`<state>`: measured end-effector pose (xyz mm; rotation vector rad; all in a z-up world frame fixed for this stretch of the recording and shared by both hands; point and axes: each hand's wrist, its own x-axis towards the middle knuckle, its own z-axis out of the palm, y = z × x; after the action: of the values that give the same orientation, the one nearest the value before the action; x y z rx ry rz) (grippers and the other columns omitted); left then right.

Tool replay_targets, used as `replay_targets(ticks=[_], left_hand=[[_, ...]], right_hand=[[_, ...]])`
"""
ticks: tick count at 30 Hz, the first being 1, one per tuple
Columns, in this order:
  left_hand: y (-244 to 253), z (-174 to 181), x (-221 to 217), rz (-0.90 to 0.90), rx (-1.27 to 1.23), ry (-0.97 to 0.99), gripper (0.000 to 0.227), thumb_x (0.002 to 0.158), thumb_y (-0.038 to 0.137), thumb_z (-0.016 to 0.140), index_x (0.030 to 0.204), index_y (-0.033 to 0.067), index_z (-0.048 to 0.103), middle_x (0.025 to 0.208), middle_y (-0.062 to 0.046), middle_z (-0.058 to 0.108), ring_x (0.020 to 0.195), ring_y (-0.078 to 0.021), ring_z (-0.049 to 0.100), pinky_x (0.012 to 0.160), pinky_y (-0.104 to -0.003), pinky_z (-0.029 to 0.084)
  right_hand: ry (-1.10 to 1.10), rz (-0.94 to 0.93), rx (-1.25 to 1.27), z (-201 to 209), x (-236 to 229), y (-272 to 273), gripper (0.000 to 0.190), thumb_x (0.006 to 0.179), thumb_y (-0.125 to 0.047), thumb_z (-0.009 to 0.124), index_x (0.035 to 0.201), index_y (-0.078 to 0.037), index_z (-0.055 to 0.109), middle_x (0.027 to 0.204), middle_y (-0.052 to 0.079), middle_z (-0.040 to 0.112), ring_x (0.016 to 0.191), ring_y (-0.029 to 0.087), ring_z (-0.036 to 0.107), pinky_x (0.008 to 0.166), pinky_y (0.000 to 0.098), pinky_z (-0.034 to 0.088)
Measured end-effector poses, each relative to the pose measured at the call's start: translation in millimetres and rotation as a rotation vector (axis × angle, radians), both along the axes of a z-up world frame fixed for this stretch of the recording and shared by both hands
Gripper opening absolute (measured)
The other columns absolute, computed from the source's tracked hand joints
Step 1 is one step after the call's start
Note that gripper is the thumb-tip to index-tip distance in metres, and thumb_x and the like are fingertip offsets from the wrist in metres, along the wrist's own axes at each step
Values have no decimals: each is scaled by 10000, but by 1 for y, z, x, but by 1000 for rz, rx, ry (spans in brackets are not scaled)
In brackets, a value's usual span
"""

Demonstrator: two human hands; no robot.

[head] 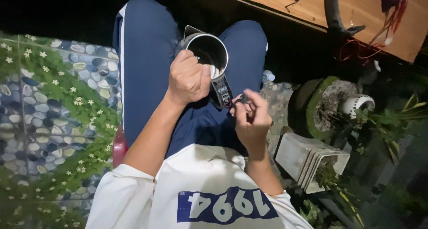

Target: Inspecting and handling small electronic components and appliance parts on a low table.

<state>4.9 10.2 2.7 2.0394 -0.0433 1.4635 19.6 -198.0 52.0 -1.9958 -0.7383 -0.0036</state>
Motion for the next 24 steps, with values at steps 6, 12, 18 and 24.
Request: replay_targets(ticks=[6,12,18,24], left_hand=[[-1,2,-1,3,-10,31,470,989,19,508,531,1,608,485,-102,450,448,-264,451,610,-375,489],[0,4,-1,11,-17,34,480,998,37,492,535,3,613,483,-96,423,456,-262,453,612,-369,484],[0,3,-1,4,-17,36,478,989,31,502,529,9,632,479,-91,446,453,-248,453,618,-362,487],[0,1,0,0,-34,12,477,979,22,497,515,20,608,462,-68,391,442,-232,403,593,-353,457]], right_hand=[[-230,-4,-265,22,-7,15,321,922,-169,785,1217,-55,729,1011,136,751,768,303,749,625,356,602],[-184,19,-236,23,-12,20,317,943,-132,765,1244,-36,741,1077,165,670,746,300,732,564,349,608],[-227,-5,-188,20,-13,23,379,836,-101,887,1184,-24,759,971,125,713,666,252,715,564,333,583],[-226,-2,-140,19,-12,21,322,830,-99,903,1124,-58,777,916,90,708,615,192,700,548,299,562]])
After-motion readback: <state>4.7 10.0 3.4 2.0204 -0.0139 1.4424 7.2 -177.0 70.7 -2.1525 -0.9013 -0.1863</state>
